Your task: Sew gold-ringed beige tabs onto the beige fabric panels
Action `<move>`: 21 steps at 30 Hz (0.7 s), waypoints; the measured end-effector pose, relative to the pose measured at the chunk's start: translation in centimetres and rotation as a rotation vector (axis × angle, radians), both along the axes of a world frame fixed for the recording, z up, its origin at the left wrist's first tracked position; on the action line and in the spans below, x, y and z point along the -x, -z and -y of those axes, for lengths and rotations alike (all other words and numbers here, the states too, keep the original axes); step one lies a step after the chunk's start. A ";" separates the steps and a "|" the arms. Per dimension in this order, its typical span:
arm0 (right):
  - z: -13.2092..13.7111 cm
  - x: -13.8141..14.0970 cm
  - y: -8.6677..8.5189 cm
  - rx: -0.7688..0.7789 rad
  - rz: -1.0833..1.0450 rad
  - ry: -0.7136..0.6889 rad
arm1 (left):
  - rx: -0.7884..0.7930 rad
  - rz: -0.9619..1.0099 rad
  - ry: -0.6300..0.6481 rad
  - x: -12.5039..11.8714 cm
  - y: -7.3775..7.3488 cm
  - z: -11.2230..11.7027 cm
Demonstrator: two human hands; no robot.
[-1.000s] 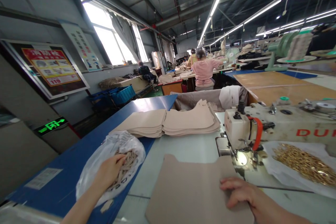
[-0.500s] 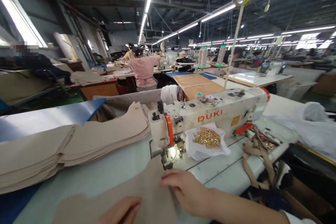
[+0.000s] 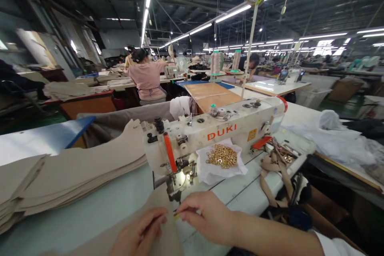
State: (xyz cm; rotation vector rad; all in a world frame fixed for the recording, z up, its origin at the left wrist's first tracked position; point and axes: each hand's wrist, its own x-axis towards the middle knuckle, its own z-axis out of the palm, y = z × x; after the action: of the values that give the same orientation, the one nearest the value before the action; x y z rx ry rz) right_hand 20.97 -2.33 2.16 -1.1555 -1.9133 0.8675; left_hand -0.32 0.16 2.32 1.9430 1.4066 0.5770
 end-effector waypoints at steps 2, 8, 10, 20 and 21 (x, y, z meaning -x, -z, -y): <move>-1.7 -2.0 -0.6 -0.129 0.136 0.058 | -0.015 -0.009 -0.091 1.0 0.6 -1.1; -7.0 -7.6 -1.0 -0.177 0.765 0.261 | -0.044 -0.036 -0.174 1.7 1.9 -3.0; -7.9 -8.1 -0.8 -0.175 0.831 0.214 | -0.085 -0.051 -0.154 1.4 2.0 -3.1; -10.2 -7.1 -0.4 -0.194 1.080 0.000 | -0.121 -0.068 -0.101 1.2 2.1 -3.4; -10.1 -7.1 -0.5 -0.201 1.086 -0.002 | -0.125 -0.068 -0.099 1.3 2.1 -3.4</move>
State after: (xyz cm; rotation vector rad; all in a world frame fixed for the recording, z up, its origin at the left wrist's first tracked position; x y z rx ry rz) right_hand 28.11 7.82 2.61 -1.6702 -2.7348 -0.0492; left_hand -1.59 3.52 0.21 2.0157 1.5488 0.6640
